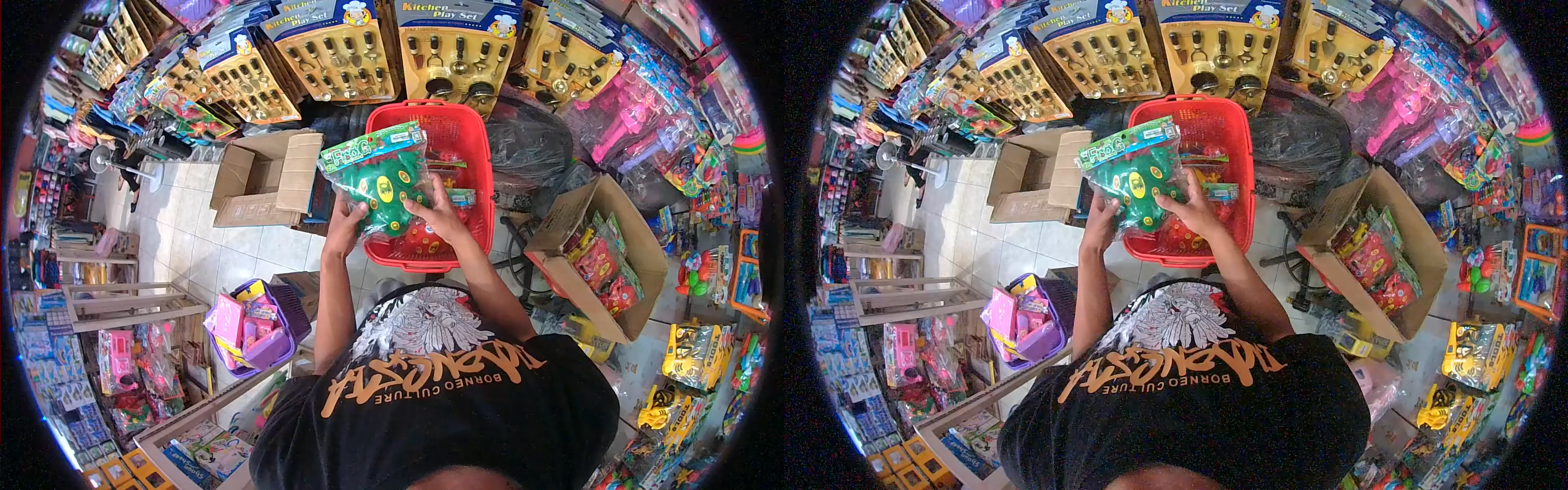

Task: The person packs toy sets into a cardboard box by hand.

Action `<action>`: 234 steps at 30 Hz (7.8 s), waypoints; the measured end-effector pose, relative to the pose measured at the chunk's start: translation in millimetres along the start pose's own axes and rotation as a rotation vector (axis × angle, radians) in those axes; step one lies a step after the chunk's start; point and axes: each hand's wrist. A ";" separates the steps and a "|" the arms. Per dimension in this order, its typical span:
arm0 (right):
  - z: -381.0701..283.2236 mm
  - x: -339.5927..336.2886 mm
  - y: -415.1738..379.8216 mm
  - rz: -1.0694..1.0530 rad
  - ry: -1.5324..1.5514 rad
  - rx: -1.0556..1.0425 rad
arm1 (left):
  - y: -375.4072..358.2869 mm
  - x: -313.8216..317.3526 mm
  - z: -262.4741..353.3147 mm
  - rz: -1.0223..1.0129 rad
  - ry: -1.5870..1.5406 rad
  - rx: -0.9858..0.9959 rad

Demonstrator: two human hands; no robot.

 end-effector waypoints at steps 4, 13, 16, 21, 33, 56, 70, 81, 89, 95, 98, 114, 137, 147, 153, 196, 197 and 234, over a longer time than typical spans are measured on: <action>-11.8 -5.9 -3.9 -0.015 -0.008 0.038 | 2.3 10.0 5.2 0.005 0.068 -0.087; -37.3 -35.9 -5.5 0.110 0.009 0.026 | 28.9 46.6 15.2 -0.207 0.027 -0.084; -52.6 -43.0 -9.3 0.218 0.083 -0.148 | 51.8 41.2 -9.2 -0.240 -0.117 -0.132; -66.8 -76.8 -24.7 0.388 0.152 -0.213 | 54.1 36.4 -55.1 -0.126 0.416 -0.150; -52.6 -108.2 -42.5 0.578 0.276 -0.285 | 23.3 48.4 -66.8 -0.294 0.876 -0.037; -27.1 -131.3 -62.7 0.509 0.594 -0.194 | 40.4 27.4 -39.3 0.068 0.108 -0.101; -47.4 -93.9 -82.5 0.547 0.364 -0.144 | 15.0 50.6 -22.5 -0.109 -0.166 -0.028; -37.2 -47.6 -117.7 0.490 0.311 -0.063 | -38.4 37.5 -5.7 -0.099 -0.217 -0.034; -49.3 -10.7 -155.8 0.384 0.243 -0.002 | -72.7 36.3 -5.8 -0.203 -0.084 -0.051; -47.5 6.4 -222.7 0.440 0.123 -0.007 | -103.4 54.3 -18.2 -0.424 -0.188 -0.169; -39.2 7.1 -261.4 0.546 0.018 0.038 | -125.2 75.0 -29.7 -0.527 -0.194 -0.151; -73.7 -45.7 -349.8 0.617 -0.083 -0.188 | -162.8 192.0 -50.7 -0.539 0.047 -0.133; -173.5 -268.3 -499.5 0.980 -0.138 -0.378 | -169.1 485.6 -136.1 -0.694 0.301 -0.022; -206.2 -318.7 -457.8 1.040 -0.078 -0.333 | -123.9 551.1 -116.3 -0.649 0.359 0.069; -215.2 -348.6 -423.7 1.026 -0.409 -0.217 | -74.5 559.6 -128.0 -0.709 0.214 -0.029; -185.4 -374.1 -423.8 1.153 -1.060 0.194 | -35.4 517.0 -150.2 -0.828 1.422 0.713; -184.3 -372.0 -427.0 1.148 -1.061 0.191 | -37.5 515.5 -148.9 -0.822 1.423 0.712; 125.9 -318.7 -611.6 0.421 0.095 1.058 | -242.0 200.8 -293.8 -0.834 1.390 -0.657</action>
Point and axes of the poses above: each hand's wrist, its own y-axis towards the middle knuckle, its own x-axis out of the palm, z = x × y, and after that the axes turned 11 degrees about y, right-handed
